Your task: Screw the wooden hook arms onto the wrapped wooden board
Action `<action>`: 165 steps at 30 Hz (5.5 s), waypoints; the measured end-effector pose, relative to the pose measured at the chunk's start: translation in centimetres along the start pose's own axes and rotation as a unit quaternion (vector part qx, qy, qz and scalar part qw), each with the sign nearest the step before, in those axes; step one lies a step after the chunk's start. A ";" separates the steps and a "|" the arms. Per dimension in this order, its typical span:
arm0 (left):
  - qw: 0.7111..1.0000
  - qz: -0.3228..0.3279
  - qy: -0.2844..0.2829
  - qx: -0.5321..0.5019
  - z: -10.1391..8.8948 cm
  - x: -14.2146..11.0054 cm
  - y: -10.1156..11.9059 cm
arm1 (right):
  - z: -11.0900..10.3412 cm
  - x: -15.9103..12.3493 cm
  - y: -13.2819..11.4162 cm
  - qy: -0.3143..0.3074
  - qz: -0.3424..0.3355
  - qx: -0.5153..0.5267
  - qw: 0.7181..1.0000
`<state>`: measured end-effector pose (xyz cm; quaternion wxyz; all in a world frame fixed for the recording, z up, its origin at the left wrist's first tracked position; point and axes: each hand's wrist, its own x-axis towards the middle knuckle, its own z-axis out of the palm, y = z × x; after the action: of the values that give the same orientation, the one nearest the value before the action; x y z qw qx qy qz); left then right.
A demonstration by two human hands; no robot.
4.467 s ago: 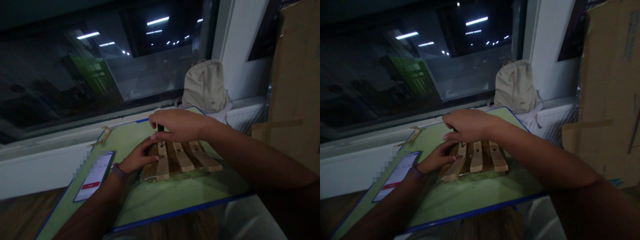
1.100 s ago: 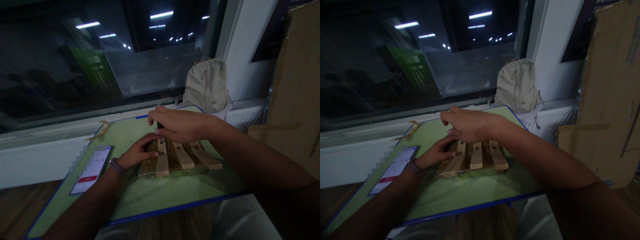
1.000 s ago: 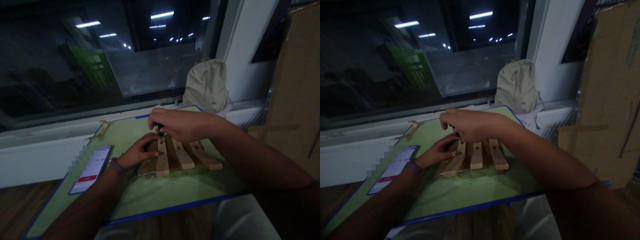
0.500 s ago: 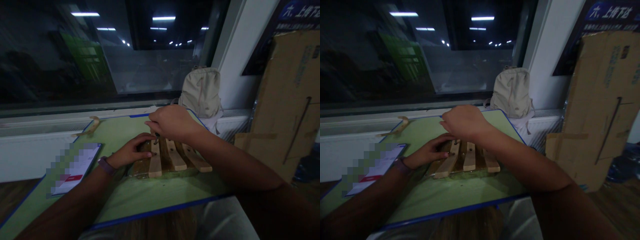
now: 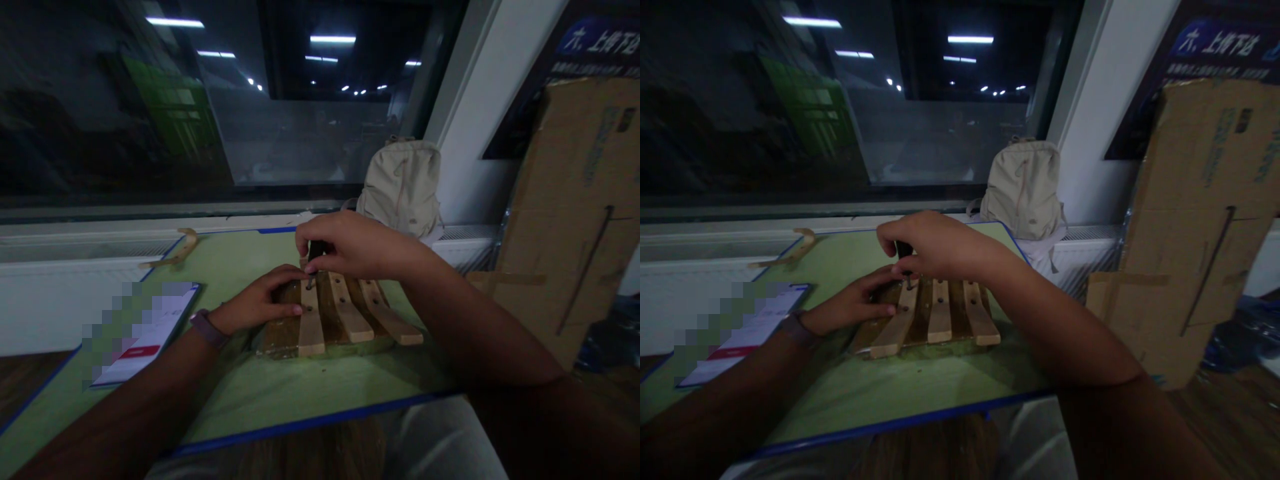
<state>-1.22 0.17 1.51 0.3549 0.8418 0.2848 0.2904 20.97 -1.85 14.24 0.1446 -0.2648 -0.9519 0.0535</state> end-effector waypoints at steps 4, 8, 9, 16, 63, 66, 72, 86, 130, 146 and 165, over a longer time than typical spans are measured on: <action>1.000 -0.002 -0.009 0.012 0.0 0.0 -0.1 | 0.7 0.7 -0.7 0.027 0.112 -0.114 0.987; 0.999 -0.017 -0.018 0.022 0.0 -0.1 -0.2 | 0.8 0.2 -1.1 0.016 0.080 -0.105 0.991; 1.000 -0.017 -0.018 0.018 0.0 0.0 -0.2 | 0.7 0.1 -1.0 0.008 0.047 -0.077 0.996; 1.000 -0.003 -0.027 0.015 -0.1 0.1 -0.2 | 1.2 0.4 0.0 0.065 -0.010 -0.010 0.998; 0.999 0.036 -0.011 0.001 0.2 0.3 -0.1 | 0.9 -0.2 -0.6 0.007 0.010 -0.005 1.000; 0.999 0.034 -0.008 0.002 0.2 0.3 -0.3 | 1.4 0.4 -0.3 0.032 -0.003 0.020 0.999; 0.999 0.027 -0.016 0.014 0.1 0.2 0.0 | 1.6 1.1 -0.6 0.067 0.147 -0.120 0.980; 0.999 0.038 -0.019 0.014 0.0 0.4 0.0 | 0.7 0.2 0.8 0.087 0.086 -0.080 0.989; 0.999 0.041 -0.024 0.006 0.0 0.3 -0.1 | 0.7 0.9 -1.2 0.052 0.174 -0.255 0.950; 0.999 0.039 -0.026 0.003 0.0 0.3 -0.2 | -0.4 -0.8 -0.5 0.002 0.109 -0.070 0.992; 0.999 0.041 -0.014 -0.002 0.2 0.3 -0.4 | 1.4 0.3 0.0 0.091 0.002 -0.022 0.996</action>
<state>-1.06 0.53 1.14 0.3486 0.8560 0.2440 0.2935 20.28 -1.70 13.02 0.2249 -0.2740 -0.9350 0.0086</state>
